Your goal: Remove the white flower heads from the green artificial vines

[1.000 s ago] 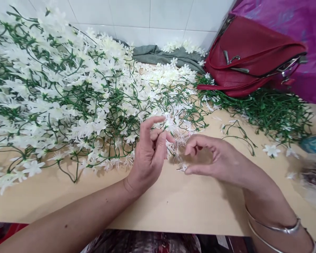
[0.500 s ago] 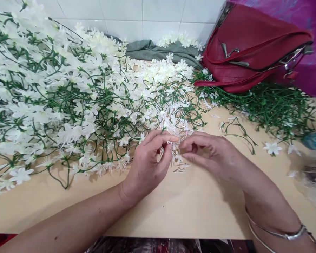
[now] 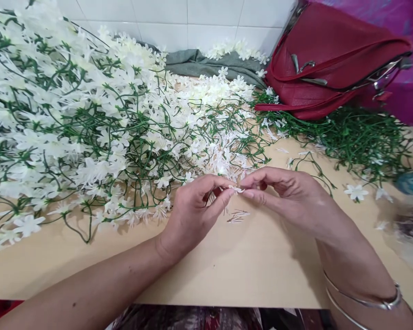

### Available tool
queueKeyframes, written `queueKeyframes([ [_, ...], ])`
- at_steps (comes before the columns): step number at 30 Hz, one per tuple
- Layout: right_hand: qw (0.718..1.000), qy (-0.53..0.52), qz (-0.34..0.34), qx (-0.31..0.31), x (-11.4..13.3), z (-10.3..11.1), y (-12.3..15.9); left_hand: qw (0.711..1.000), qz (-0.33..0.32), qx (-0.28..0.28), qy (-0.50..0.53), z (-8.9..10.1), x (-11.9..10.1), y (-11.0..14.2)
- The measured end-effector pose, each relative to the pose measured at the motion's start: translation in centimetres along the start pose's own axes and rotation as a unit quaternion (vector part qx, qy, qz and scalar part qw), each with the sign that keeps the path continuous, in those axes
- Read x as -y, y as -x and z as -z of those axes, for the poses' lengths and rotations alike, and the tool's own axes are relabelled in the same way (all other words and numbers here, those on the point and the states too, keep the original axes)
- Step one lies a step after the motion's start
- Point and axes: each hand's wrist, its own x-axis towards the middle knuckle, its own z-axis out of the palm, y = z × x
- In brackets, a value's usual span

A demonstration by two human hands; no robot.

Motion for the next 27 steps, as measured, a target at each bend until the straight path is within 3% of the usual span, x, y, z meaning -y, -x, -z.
queueKeyframes([
  [5, 0.989, 0.075, 0.012, 0.128, -1.5, 0.5, 0.1, 0.997, 0.065, -0.031, 0.022, -0.1, 0.3, 0.1],
  [8, 0.984, 0.111, 0.037, 0.137, -1.7, 0.6, -0.1, 0.993, 0.104, -0.029, 0.058, -0.1, 0.3, 0.0],
  [10, 0.986, 0.12, 0.037, 0.106, -1.6, 0.7, -0.3, 0.989, 0.118, -0.031, 0.082, -0.1, 0.3, -0.1],
  [15, 0.995, 0.065, 0.027, -0.077, -0.6, 0.5, -0.3, 0.984, 0.143, -0.036, 0.098, -0.1, 0.2, -0.4],
  [17, 0.992, 0.015, 0.022, -0.123, -0.1, 0.0, -0.3, 0.982, 0.154, -0.038, 0.106, -0.1, 0.1, -0.4],
  [22, 0.985, -0.085, 0.011, -0.149, 0.9, -1.5, -0.3, 0.979, 0.159, -0.033, 0.121, 0.0, -0.1, -0.5],
  [27, 0.985, -0.016, 0.063, -0.157, 1.1, -2.6, 0.1, 0.975, 0.168, -0.035, 0.141, 0.1, -0.3, -0.6],
])
